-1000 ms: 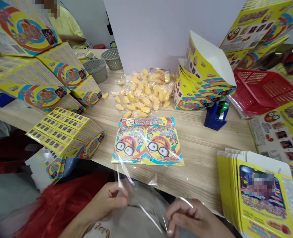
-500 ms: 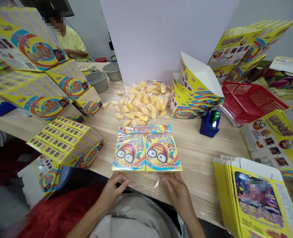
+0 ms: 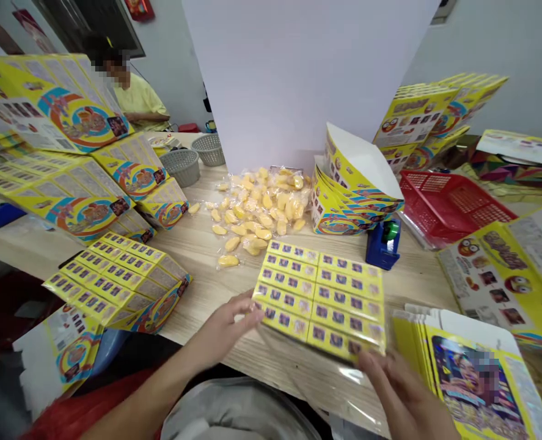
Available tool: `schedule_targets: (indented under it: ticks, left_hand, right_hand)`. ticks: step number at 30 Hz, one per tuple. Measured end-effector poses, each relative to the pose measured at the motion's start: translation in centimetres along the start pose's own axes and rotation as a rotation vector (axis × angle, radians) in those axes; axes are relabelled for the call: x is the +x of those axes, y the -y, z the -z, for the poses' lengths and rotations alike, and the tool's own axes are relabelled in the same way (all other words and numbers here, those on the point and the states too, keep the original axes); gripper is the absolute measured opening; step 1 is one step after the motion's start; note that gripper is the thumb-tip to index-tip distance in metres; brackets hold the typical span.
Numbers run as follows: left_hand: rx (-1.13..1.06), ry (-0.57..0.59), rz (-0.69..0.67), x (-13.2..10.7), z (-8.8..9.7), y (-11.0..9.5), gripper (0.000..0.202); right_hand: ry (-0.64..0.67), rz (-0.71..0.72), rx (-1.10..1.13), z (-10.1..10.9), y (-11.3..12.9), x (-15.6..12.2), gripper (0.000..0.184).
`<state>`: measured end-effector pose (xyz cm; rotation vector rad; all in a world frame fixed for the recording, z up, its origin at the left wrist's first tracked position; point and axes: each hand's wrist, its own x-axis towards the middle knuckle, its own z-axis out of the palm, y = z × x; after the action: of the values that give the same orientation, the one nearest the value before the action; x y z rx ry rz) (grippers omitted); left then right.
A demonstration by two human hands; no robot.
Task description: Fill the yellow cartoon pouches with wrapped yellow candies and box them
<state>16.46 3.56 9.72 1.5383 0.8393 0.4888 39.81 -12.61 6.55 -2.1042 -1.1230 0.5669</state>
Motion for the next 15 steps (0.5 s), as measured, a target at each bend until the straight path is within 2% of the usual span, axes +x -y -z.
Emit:
schedule_targets:
  ticks: [3, 6, 9, 12, 15]
  left_hand:
    - [-0.107, 0.046, 0.025, 3.4, 1.2, -0.1, 0.027]
    - [-0.053, -0.032, 0.024, 4.7, 1.8, -0.3, 0.03]
    - [0.072, -0.179, -0.061, 3.4, 2.0, 0.2, 0.027]
    - [0.161, -0.325, -0.037, 1.4, 1.9, 1.8, 0.025]
    - [0.089, -0.281, 0.076, 1.1, 1.5, 3.7, 0.03]
  right_hand:
    - [-0.017, -0.06, 0.061, -0.2, 2.9, 3.7, 0.044]
    - [-0.007, -0.078, 0.233, -0.7, 3.6, 5.1, 0.043]
    - [-0.055, -0.093, 0.3, -1.6, 2.9, 4.0, 0.04]
    - [-0.235, -0.059, 0.248, -3.3, 2.0, 2.1, 0.038]
    - [-0.266, -0.018, 0.282, -5.0, 1.2, 1.6, 0.035]
